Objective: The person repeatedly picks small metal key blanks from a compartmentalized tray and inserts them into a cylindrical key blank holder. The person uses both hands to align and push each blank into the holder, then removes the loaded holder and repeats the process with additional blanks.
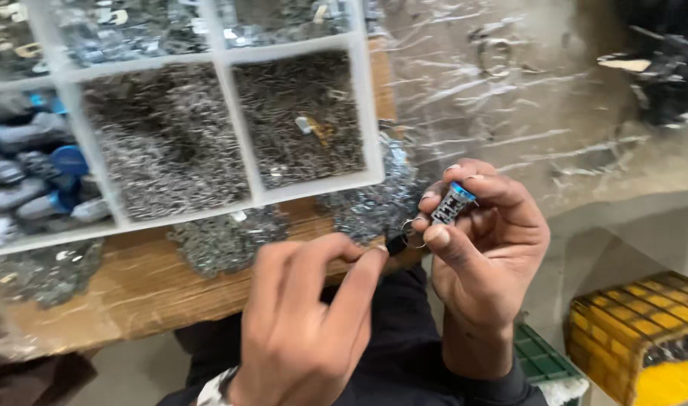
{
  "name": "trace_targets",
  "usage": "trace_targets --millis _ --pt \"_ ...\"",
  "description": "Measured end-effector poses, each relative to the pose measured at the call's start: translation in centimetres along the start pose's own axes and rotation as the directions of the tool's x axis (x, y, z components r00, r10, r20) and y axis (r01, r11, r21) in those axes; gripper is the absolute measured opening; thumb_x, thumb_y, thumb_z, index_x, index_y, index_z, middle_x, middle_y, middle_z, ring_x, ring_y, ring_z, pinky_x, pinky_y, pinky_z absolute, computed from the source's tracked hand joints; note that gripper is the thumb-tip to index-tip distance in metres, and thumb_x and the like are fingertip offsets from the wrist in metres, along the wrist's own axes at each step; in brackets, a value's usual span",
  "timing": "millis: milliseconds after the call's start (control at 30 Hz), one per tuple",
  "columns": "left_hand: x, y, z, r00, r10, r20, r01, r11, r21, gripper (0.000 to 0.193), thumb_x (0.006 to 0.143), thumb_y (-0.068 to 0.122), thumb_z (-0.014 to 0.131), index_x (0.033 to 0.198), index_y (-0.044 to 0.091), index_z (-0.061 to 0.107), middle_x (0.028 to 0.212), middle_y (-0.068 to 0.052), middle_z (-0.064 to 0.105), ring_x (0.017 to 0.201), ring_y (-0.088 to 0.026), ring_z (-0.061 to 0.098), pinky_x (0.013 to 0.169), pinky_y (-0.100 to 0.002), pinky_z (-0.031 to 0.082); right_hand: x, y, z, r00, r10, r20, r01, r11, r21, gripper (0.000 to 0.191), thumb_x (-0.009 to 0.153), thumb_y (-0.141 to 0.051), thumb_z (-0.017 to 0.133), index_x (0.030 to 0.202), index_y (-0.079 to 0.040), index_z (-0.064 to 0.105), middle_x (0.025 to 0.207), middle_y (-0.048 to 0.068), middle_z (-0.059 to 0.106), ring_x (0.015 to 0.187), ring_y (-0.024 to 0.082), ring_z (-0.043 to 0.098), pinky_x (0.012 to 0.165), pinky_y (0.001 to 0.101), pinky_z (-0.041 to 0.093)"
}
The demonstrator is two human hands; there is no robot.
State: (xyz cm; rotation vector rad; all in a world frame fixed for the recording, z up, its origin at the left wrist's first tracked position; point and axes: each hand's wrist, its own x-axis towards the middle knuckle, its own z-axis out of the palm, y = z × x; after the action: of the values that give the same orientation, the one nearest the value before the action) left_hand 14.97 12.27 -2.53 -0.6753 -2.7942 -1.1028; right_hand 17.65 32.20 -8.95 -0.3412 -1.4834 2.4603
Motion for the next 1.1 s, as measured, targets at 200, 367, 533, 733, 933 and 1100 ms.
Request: trace_targets --millis 200,367,533,733,933,1100 --pt "-3.1 -1.9 -1.5 0.966 -0.245 -0.084 0.254 0.959 0.122 0.029 0.075 0.0 0.086 0.1 0.012 0.08 0.096 -0.003 0.069 0.085 -0.02 0.066 0.072 -0.029 0.056 0.7 -0.6 0.5 0.998 -0.017 0.065 0.015 0.999 0.033 0.035 0.096 0.015 0.077 0.127 0.004 0.065 0.124 0.02 0.063 0.106 0.024 0.069 0.087 0.0301 0.065" --pt "-5.7 -3.5 -1.9 0.97 -0.192 -0.15 0.217 0.96 0.175 0.026 0.076 0.004 0.088 0.098 0.016 0.079 0.095 -0.001 0.067 0.086 -0.022 0.063 0.076 -0.034 0.056 0.3 -1.4 0.5 0.998 0.001 0.065 -0.004 0.999 0.046 0.041 0.09 0.014 0.081 0.127 0.002 0.067 0.123 0.022 0.065 0.101 0.025 0.069 0.081 0.0296 0.065" --pt "-6.3 -4.4 -4.4 0.971 -0.227 -0.079 0.239 0.944 0.228 0.029 0.074 0.001 0.083 0.1 0.013 0.08 0.102 -0.005 0.07 0.089 -0.025 0.064 0.076 -0.035 0.056 -1.8 -1.9 2.7 0.984 0.058 0.169 -0.074 0.993 0.089 0.042 0.083 0.01 0.087 0.122 0.001 0.073 0.121 0.021 0.066 0.096 0.024 0.07 0.074 0.0276 0.067" --pt "-5.3 -5.1 -4.9 0.984 -0.137 -0.114 0.164 0.949 0.271 0.029 0.082 0.011 0.077 0.11 0.019 0.08 0.101 0.0 0.068 0.091 -0.021 0.062 0.08 -0.036 0.054 -2.9 -0.6 4.8 0.89 0.24 0.388 -0.263 0.965 0.009 0.043 0.081 0.013 0.09 0.118 0.001 0.073 0.114 0.02 0.065 0.091 0.026 0.072 0.07 0.0342 0.068" --pt "-7.3 -8.0 -3.0 0.993 0.117 -0.007 -0.106 0.92 0.378 0.033 0.094 0.026 0.076 0.126 0.02 0.079 0.102 0.002 0.065 0.092 -0.019 0.057 0.074 -0.034 0.046 -4.9 -0.6 5.6 0.887 0.266 0.378 -0.288 0.958 0.001 0.033 0.084 0.012 0.086 0.113 0.005 0.073 0.112 0.023 0.065 0.091 0.028 0.075 0.07 0.0351 0.07" --pt "-7.1 -9.0 -4.8 0.977 0.213 -0.008 -0.209 0.966 0.15 0.03 0.084 0.015 0.077 0.114 0.011 0.076 0.106 -0.002 0.073 0.093 -0.021 0.062 0.077 -0.035 0.051 -4.9 0.3 6.1 0.854 0.386 0.348 -0.368 0.922 -0.119 0.037 0.085 0.016 0.083 0.117 0.004 0.068 0.121 0.024 0.061 0.101 0.03 0.074 0.081 0.0408 0.07"
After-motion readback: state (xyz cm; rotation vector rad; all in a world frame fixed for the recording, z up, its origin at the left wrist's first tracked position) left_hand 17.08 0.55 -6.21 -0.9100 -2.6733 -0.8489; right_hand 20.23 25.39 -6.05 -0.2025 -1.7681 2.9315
